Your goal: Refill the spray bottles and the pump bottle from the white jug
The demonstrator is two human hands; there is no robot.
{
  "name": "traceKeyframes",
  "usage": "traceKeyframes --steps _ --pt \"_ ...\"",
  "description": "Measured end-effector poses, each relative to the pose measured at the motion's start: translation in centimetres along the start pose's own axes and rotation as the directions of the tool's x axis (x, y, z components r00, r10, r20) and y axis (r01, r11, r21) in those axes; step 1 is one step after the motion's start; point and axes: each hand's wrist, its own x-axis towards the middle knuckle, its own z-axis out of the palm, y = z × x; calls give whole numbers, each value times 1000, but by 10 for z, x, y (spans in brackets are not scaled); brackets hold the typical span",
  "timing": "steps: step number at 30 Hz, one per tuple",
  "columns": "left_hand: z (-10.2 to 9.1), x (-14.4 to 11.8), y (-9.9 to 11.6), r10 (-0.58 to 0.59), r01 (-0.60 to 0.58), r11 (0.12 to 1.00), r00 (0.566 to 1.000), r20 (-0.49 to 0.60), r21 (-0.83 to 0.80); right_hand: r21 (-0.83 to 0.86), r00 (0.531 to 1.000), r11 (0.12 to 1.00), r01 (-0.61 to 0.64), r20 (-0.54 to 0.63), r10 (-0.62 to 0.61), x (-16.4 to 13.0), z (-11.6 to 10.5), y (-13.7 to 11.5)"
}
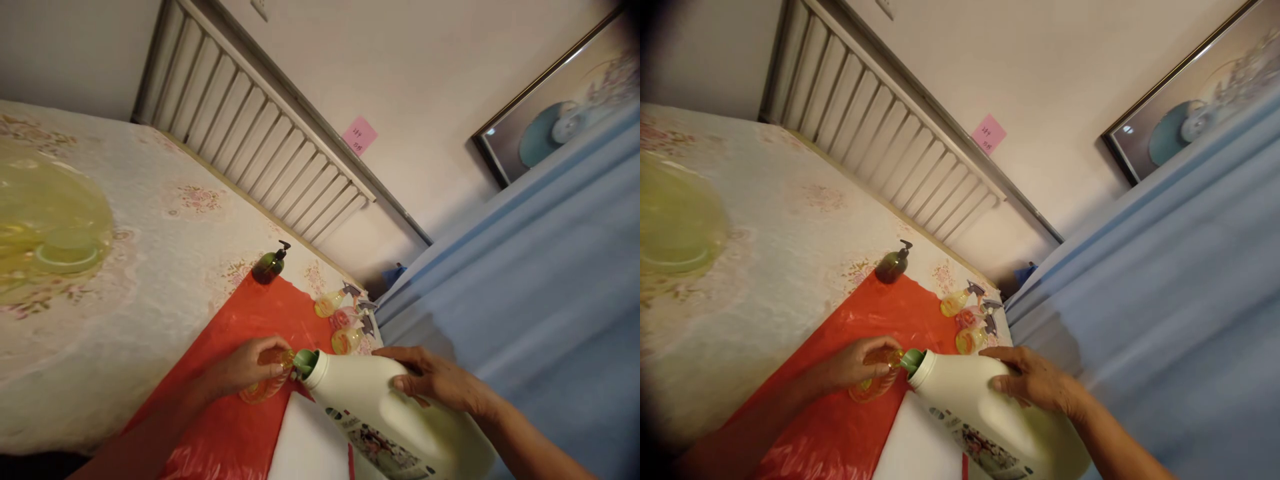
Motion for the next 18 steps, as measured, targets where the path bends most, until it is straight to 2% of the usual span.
traceKeyframes --steps 12,18 --pt "0 -1 1 -9 9 1000 1000 -14 5 7 1000 1000 20 16 -21 -1 0 -1" --pt "0 0 -2 -12 12 1000 1000 -3 3 -6 1000 1000 -8 -1 8 -1 0 -3"
